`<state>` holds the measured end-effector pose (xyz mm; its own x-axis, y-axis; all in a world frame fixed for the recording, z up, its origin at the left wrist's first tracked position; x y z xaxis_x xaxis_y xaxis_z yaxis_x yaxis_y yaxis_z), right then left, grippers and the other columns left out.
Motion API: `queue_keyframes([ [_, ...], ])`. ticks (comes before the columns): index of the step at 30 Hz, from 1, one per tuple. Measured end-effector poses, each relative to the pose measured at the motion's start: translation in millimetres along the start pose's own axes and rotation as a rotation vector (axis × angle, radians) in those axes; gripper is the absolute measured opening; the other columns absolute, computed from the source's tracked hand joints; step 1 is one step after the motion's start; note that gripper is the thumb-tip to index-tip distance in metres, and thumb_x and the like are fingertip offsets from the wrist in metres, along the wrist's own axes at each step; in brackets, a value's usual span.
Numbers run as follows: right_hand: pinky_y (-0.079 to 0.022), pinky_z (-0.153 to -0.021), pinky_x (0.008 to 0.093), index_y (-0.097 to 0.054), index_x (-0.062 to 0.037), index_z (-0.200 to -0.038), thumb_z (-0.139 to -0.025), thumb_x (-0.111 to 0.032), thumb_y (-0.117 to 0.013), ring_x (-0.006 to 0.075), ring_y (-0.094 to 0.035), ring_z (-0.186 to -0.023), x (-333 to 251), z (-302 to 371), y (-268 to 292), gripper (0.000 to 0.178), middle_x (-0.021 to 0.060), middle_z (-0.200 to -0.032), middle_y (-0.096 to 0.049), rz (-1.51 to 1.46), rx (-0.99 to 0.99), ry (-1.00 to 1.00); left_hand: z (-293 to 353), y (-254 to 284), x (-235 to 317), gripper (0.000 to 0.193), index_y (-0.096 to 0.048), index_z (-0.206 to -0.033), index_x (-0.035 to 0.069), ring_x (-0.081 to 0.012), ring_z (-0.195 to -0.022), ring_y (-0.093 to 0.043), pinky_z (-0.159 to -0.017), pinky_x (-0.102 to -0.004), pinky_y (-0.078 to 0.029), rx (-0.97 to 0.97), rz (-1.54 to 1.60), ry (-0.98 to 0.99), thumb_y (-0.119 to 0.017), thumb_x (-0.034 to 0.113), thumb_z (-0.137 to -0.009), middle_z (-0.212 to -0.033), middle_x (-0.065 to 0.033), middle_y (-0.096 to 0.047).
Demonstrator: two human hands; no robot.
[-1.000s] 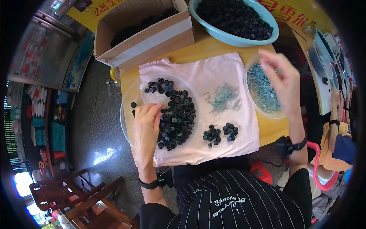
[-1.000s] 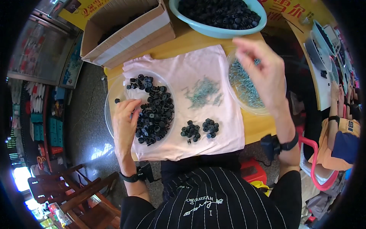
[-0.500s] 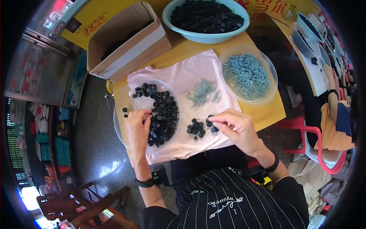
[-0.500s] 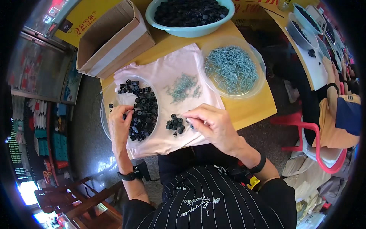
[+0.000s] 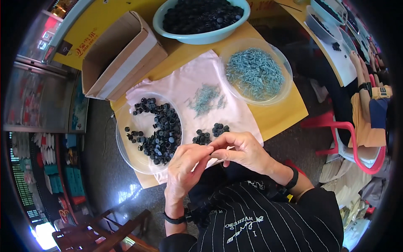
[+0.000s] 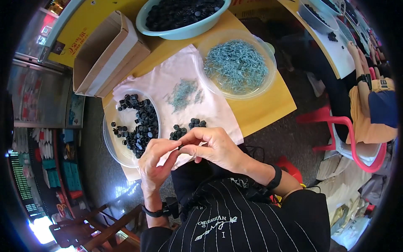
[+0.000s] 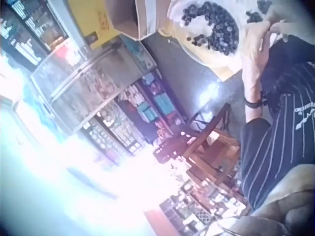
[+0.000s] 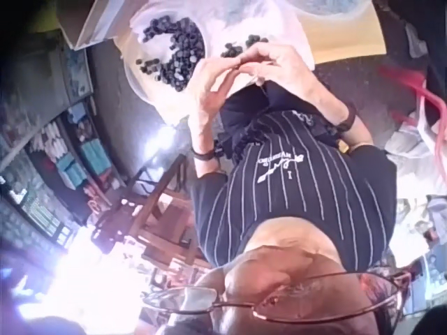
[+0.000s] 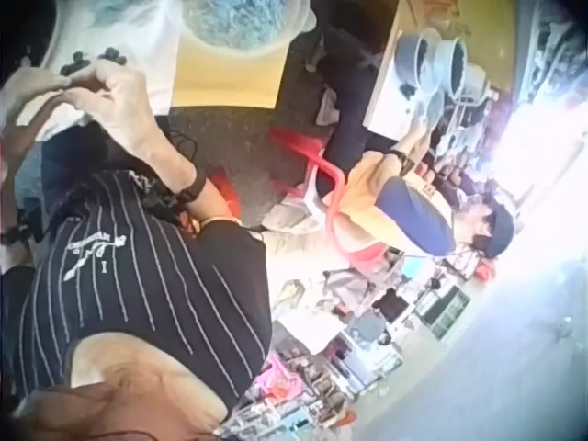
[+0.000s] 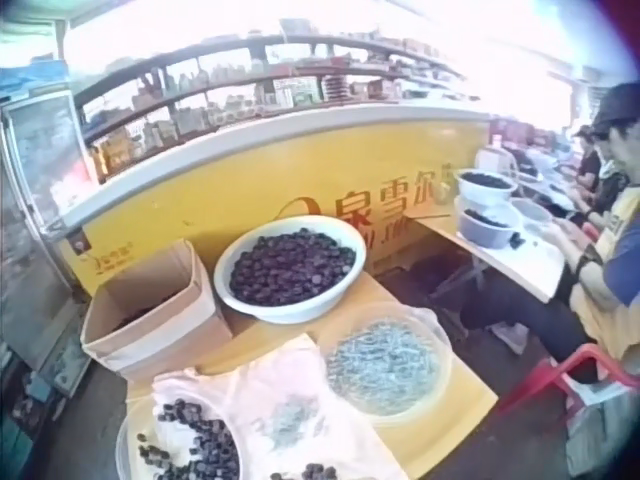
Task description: Manually sorting and assembling small black plastic components on a table.
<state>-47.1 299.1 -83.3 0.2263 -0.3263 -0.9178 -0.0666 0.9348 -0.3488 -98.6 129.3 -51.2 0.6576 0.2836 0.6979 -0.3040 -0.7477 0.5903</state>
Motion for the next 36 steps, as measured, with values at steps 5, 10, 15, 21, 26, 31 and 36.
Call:
queue_keyframes([
  [5, -0.05, -0.063, 0.0227, -0.065, 0.0011, -0.104, -0.088, -0.009, -0.068, 0.0087, -0.061, -0.071, 1, 4, 28, 0.02, 0.0056, -0.087, -0.066, 0.135, 0.057, 0.02, -14, -20, -2, 0.028, -0.067, -0.1, 0.002, -0.0253, -0.085, -0.066, -0.073, -0.0323, -0.053, -0.052, 0.023, 0.066, -0.071, -0.01, -0.075, -0.098, -0.0109, -0.068],
  [10, -0.05, -0.061, 0.0276, -0.063, -0.0001, -0.096, -0.081, -0.003, -0.07, 0.0146, -0.061, -0.068, -3, 9, 47, 0.017, 0.0079, -0.084, -0.06, 0.652, 0.354, 0.255, -31, -32, -26, 0.018, -0.066, -0.098, 0.002, -0.028, -0.087, -0.063, -0.075, -0.0335, -0.051, 0.057, -0.272, 0.196, -0.067, -0.003, -0.082, -0.101, -0.011, -0.063],
  [15, -0.049, -0.064, 0.0326, -0.061, -0.0019, -0.093, -0.077, 0.0, -0.068, 0.0235, -0.061, -0.072, 9, 7, 54, 0.017, 0.0096, -0.082, -0.058, 0.804, 0.387, 0.322, -46, -36, -40, 0.018, -0.065, -0.09, 0.005, -0.028, -0.1, -0.055, -0.089, -0.0394, -0.041, 0.008, -0.65, 0.144, -0.071, 0.001, -0.073, -0.101, -0.0082, -0.062],
  [21, -0.049, -0.066, 0.0354, -0.06, -0.003, -0.092, -0.076, 0.002, -0.067, 0.0283, -0.06, -0.076, 7, 4, 57, 0.018, 0.01, -0.082, -0.058, 0.903, 0.366, 0.401, -48, -36, -50, 0.016, -0.066, -0.087, 0.005, -0.0245, -0.1, -0.055, -0.089, -0.0381, -0.035, 0.0, -0.663, 0.086, -0.071, 0.003, -0.073, -0.096, -0.004, -0.063],
  [26, -0.049, -0.062, 0.0315, -0.061, -0.0022, -0.093, -0.079, 0.001, -0.067, 0.0229, -0.061, -0.071, 4, 6, 59, 0.015, 0.0097, -0.081, -0.058, 0.753, 0.334, 0.353, -47, -34, -43, 0.016, -0.065, -0.085, 0.007, -0.0229, -0.096, -0.057, -0.089, -0.0374, -0.036, -0.018, -0.659, 0.081, -0.071, 0.001, -0.072, -0.093, -0.0036, -0.064],
  [31, -0.048, -0.059, 0.022, -0.065, 0.0006, -0.11, -0.089, -0.006, -0.064, 0.0078, -0.057, -0.066, 1, 5, 53, 0.021, 0.0038, -0.092, -0.065, 0.213, 0.241, 0.139, -40, -31, -24, 0.014, -0.064, -0.088, 0.003, -0.0203, -0.082, -0.063, -0.078, -0.0301, -0.048, 0.074, -0.321, 0.172, -0.067, -0.005, -0.077, -0.089, -0.0062, -0.067],
  [36, -0.047, -0.059, 0.0189, -0.065, 0.0015, -0.113, -0.092, -0.011, -0.064, 0.0051, -0.056, -0.073, 11, -2, 50, 0.024, 0.0025, -0.094, -0.066, -0.218, 0.18, -0.005, -34, -35, -18, 0.014, -0.063, -0.092, -0.002, -0.016, -0.075, -0.064, -0.072, -0.0243, -0.05, 0.078, 0.022, 0.405, -0.068, -0.006, -0.079, -0.086, -0.0104, -0.067],
])
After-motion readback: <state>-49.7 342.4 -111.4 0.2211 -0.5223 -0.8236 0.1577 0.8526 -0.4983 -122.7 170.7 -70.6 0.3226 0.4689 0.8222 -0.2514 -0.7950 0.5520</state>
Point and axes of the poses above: each hand's wrist, its own z-axis away from the middle knuckle, its own y-axis out of the back of the hand, x = y × z, the point moved 2 cm from there along -z, towards the middle knuckle
